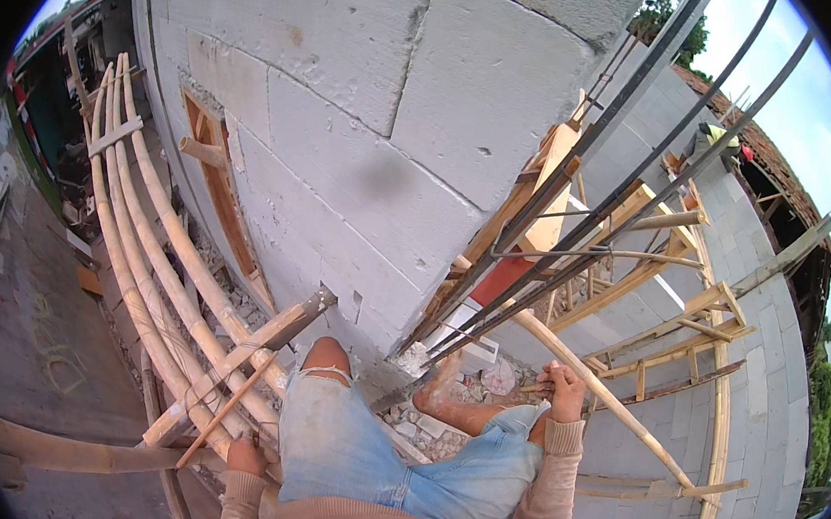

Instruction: The person ties metal rebar together with wire using a pair of pliers on a construction site.

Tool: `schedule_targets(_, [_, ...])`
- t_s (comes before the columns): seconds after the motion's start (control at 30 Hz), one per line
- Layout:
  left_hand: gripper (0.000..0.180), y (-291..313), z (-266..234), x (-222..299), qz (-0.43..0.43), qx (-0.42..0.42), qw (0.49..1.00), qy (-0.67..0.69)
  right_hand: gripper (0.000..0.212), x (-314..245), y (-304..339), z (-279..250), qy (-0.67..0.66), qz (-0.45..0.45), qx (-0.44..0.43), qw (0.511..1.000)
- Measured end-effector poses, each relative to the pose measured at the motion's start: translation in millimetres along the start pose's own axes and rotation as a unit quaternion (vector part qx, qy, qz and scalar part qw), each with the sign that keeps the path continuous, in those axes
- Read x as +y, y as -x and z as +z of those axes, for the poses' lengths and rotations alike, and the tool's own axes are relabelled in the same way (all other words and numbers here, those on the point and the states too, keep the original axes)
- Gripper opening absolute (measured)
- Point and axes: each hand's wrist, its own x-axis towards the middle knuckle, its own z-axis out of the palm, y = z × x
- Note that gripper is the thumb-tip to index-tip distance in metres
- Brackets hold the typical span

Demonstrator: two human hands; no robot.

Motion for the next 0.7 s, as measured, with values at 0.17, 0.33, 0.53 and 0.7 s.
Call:
schedule_targets(0.17, [0.028, -23, -8, 28, 0.007, 0.018, 0.996, -0.082, 0.021, 11, 36, 31, 0.050, -0.055, -0.014, 0.997])
schedule_targets(0.33, [0.028, -63, -76, 88, 0.013, 0.076, 0.975, 0.209, 0.038, -57, 121, 128, 0.115, -0.232, -0.148, 0.954])
schedule_targets(0.53, [0.027, 18, -174, 384, 0.409, 0.162, 0.838, 0.323, 0.084, -132, 162, 194, -0.075, -0.378, -0.239, 0.891])
schedule_targets(0.7, [0.027, 48, -242, 496, 0.626, 0.094, 0.694, 0.343, 0.057, -230, 158, 156, -0.177, -0.452, -0.028, 0.874])
